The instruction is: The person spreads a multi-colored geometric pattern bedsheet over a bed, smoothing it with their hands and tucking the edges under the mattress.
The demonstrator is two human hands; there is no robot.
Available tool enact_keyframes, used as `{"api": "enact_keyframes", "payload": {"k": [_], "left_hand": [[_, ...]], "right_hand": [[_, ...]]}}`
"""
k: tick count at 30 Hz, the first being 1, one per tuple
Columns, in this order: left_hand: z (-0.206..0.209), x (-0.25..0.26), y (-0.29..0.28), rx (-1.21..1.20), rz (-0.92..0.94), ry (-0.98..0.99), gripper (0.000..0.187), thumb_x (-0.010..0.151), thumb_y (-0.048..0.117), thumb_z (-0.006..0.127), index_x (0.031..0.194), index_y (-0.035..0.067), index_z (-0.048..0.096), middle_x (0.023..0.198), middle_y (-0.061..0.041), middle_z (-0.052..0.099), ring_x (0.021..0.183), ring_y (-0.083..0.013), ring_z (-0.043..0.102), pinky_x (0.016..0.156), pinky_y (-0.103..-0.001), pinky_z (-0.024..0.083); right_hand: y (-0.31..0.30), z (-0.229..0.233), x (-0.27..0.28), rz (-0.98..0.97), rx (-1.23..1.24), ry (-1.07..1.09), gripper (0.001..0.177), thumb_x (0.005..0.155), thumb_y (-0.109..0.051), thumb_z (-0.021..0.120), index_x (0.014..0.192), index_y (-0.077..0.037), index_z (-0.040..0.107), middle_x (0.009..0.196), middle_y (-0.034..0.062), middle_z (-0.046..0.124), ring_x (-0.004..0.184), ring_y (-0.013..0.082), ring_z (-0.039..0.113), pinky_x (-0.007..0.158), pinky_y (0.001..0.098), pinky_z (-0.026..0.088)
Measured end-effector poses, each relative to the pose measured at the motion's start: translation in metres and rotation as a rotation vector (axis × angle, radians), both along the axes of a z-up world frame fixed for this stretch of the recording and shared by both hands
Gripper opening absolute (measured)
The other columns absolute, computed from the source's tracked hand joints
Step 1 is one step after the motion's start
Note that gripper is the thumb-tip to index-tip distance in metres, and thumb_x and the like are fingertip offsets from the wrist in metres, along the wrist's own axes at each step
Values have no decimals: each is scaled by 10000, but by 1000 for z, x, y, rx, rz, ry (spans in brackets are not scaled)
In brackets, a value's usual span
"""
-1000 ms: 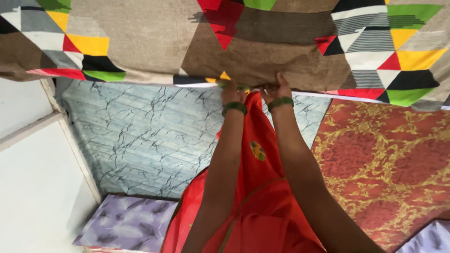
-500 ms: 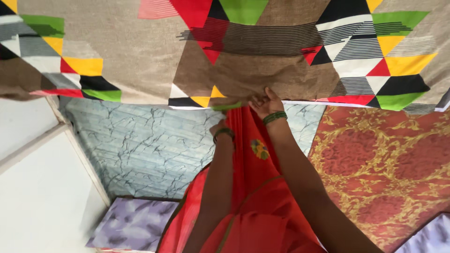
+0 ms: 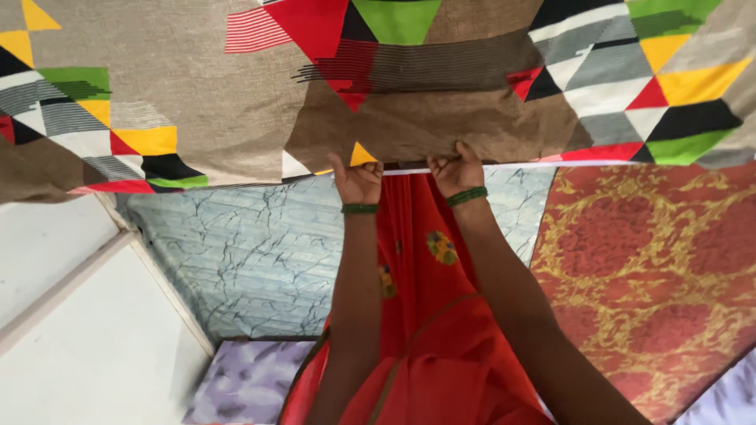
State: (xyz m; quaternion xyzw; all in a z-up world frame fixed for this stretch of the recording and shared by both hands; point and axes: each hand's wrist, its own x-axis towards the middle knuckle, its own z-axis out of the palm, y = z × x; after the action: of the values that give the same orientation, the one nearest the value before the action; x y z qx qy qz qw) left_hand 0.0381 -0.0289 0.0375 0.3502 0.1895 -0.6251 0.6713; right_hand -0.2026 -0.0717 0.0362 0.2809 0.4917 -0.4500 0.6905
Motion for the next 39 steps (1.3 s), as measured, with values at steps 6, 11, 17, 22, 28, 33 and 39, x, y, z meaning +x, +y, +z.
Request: {"api": "enact_keyframes", "payload": {"k": [6, 11, 17, 22, 28, 33, 39], "left_hand": [[-5, 69, -5, 304, -1130, -1152, 526, 870, 612, 748, 1221, 227, 673, 1203, 25, 717, 1180, -232, 626, 1013, -524, 477], [17, 150, -2, 6, -1832, -1969, 640, 841, 640, 632, 1319, 214, 637, 1353, -98, 647, 1215, -340, 586, 970, -538, 475], [32, 165, 21, 86, -2073, -1912, 650, 958, 618, 549, 1365, 113, 596, 1390, -137, 615, 1295, -342, 538, 1048, -579, 388], [43, 178, 34, 30, -1859, -2020, 695, 952, 550, 558, 1471, 89, 513, 1424, -143, 598, 1332, -314, 536, 1170, -576, 338], [42, 175, 14, 142, -2146, -1872, 719, 932, 590, 558, 1450, 95, 499, 1510, -136, 516, 1392, -327, 474, 1135, -559, 326], [-4, 195, 25, 134, -1888, -1961, 700, 916, 629, 519, 1340, 85, 643, 1303, -178, 665, 1185, -383, 621, 1044, -602, 424], [-23, 216, 29, 185, -1651, -2047, 504, 998, 548, 501, 1134, 134, 754, 1129, -139, 755, 1076, -390, 684, 1005, -573, 498]], "right_hand": [[18, -20, 17, -60, -41, 162, 160, 984, -176, 677, 900, -121, 553, 836, 79, 567, 720, 267, 532, 785, 473, 502], [20, -34, 35, -67, 74, 370, 167, 990, -224, 529, 973, -110, 650, 892, 52, 677, 778, 255, 599, 746, 447, 495], [48, -68, 77, 36, -208, 582, 171, 1039, -147, 581, 873, -102, 575, 778, 55, 574, 724, 201, 540, 638, 377, 469], [84, -61, 190, -28, -108, 418, 107, 977, -179, 609, 993, -86, 661, 757, 78, 604, 649, 267, 534, 575, 424, 472], [54, -29, 232, 80, 161, 92, 296, 960, -261, 588, 1234, -150, 600, 1163, 50, 697, 1019, 296, 655, 906, 493, 536], [2, 20, 235, 147, 13, 240, 260, 989, -240, 643, 1224, -138, 600, 1148, 50, 669, 1034, 276, 647, 946, 507, 526], [8, -35, 234, 138, 36, 235, 224, 1011, -230, 656, 1179, -88, 615, 1019, 79, 618, 902, 273, 592, 954, 561, 564]]}}
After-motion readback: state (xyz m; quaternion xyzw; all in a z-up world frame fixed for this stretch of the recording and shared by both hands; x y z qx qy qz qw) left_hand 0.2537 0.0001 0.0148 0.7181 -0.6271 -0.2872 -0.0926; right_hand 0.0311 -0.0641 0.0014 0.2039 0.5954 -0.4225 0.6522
